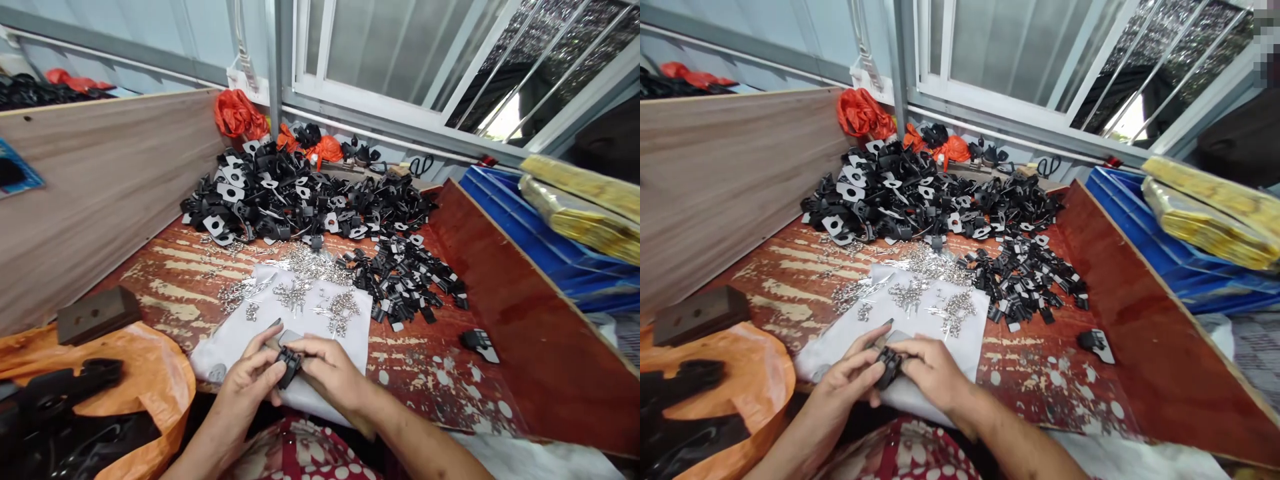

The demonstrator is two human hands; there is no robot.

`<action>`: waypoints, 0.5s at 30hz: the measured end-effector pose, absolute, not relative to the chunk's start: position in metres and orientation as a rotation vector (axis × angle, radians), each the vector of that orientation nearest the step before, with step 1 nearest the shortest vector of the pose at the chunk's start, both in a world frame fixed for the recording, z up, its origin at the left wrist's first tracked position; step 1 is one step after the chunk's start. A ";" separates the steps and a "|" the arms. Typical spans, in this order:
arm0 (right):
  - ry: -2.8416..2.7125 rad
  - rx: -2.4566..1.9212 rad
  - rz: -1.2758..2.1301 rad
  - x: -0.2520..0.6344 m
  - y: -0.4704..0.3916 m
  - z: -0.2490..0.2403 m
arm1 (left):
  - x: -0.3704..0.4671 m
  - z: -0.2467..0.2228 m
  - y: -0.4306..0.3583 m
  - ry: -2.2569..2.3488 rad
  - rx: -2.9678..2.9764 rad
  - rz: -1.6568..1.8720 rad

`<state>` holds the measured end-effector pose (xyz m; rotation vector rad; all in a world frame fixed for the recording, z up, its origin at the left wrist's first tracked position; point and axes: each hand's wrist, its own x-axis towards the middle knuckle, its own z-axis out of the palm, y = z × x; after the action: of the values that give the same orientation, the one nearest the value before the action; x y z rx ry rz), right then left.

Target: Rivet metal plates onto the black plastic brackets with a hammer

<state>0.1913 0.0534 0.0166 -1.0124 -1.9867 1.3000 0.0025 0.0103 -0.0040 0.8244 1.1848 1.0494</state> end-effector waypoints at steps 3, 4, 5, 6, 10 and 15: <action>-2.174 -1.402 0.763 0.201 0.099 0.021 | -0.004 -0.003 0.012 1.232 0.782 1.094; -2.193 -1.554 0.518 0.203 0.115 0.020 | -0.006 -0.003 0.012 1.245 0.757 1.117; -2.197 -1.670 0.325 0.204 0.130 0.019 | -0.008 -0.004 0.010 1.255 0.745 1.136; -2.209 -1.739 0.215 0.205 0.142 0.017 | -0.009 -0.005 0.009 1.260 0.745 1.144; -2.293 -1.690 0.275 0.203 0.160 0.010 | -0.015 -0.014 0.005 1.301 0.817 1.123; -2.435 -1.426 0.710 0.205 0.121 0.028 | -0.020 -0.016 0.008 1.361 1.432 1.043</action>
<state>0.2047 0.1209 0.0278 -1.4256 -2.4352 0.7098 -0.0196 0.0082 -0.0162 1.4321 1.3612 1.0434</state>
